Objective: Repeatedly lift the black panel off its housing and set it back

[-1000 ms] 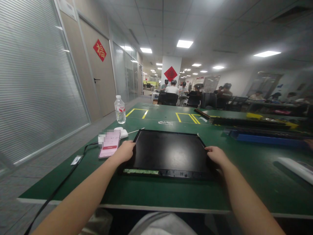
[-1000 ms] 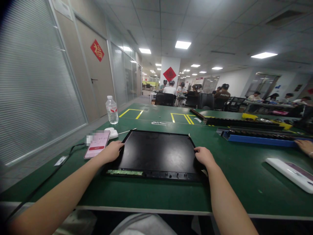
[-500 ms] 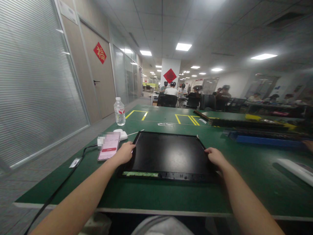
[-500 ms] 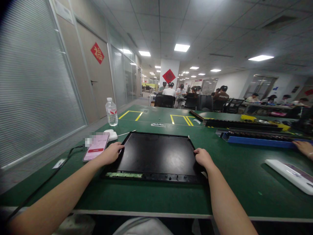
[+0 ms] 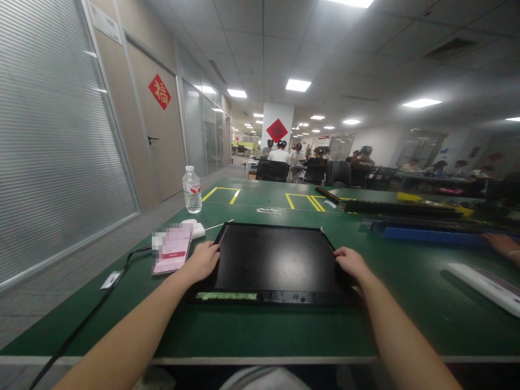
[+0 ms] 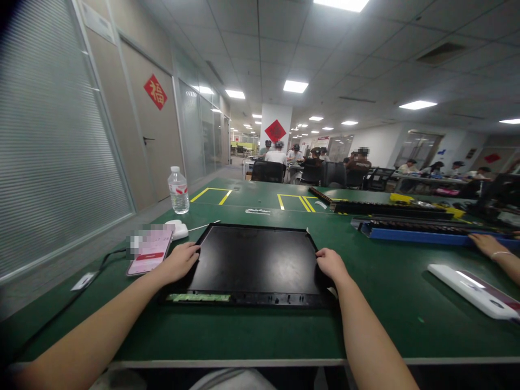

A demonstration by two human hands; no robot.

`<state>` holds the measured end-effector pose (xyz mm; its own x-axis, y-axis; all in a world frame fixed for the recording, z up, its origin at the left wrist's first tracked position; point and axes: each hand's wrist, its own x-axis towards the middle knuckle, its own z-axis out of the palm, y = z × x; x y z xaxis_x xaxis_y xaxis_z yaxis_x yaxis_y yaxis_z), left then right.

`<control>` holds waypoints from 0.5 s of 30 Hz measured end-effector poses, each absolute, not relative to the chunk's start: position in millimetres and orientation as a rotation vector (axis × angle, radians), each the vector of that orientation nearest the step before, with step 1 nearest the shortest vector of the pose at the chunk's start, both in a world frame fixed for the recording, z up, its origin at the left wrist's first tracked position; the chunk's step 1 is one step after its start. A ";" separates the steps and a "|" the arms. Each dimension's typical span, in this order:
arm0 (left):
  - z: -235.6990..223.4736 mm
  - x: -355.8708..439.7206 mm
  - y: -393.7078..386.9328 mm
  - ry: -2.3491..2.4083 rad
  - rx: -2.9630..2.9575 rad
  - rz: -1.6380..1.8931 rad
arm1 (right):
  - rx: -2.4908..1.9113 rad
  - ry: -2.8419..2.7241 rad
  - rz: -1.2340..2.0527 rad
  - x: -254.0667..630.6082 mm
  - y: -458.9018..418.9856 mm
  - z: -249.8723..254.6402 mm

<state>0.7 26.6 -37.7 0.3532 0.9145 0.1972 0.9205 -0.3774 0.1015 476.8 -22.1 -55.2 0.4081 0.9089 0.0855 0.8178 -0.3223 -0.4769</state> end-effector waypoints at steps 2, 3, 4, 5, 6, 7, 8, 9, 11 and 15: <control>-40.4 1.0 27.5 -1.755 -2.548 -0.325 | -2.216 -1.474 0.281 476.7 -22.3 -55.9; -41.2 1.0 28.0 -1.756 -2.549 -0.323 | -2.213 -1.477 0.278 476.7 -22.3 -56.5; -41.4 1.0 28.4 -1.752 -2.561 -0.334 | -2.208 -1.481 0.273 476.8 -22.2 -57.3; -41.0 0.9 28.6 -1.749 -2.583 -0.363 | -2.203 -1.486 0.268 477.0 -21.9 -58.2; -40.0 1.0 28.5 -1.758 -2.607 -0.413 | -2.200 -1.490 0.262 477.3 -21.5 -59.1; -38.6 1.0 28.2 -1.787 -2.629 -0.478 | -2.199 -1.492 0.253 477.7 -21.0 -60.1; -37.1 1.1 27.8 -1.839 -2.642 -0.546 | -2.199 -1.491 0.241 478.1 -20.4 -61.0; -35.7 1.1 27.4 -1.909 -2.645 -0.606 | -2.201 -1.488 0.227 478.5 -19.8 -61.9; -34.1 0.8 26.8 -2.063 -2.619 -0.702 | -2.202 -1.485 0.199 479.3 -18.6 -63.7; -35.7 -1.0 27.7 -2.227 -2.592 -0.972 | -2.207 -1.500 0.167 480.6 -17.6 -66.2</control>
<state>-1.0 27.7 -35.7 0.1039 0.9858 0.1320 0.7672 -0.1639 0.6201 480.6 -17.6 -66.2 0.3968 0.9046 0.1558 0.8484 -0.2966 -0.4385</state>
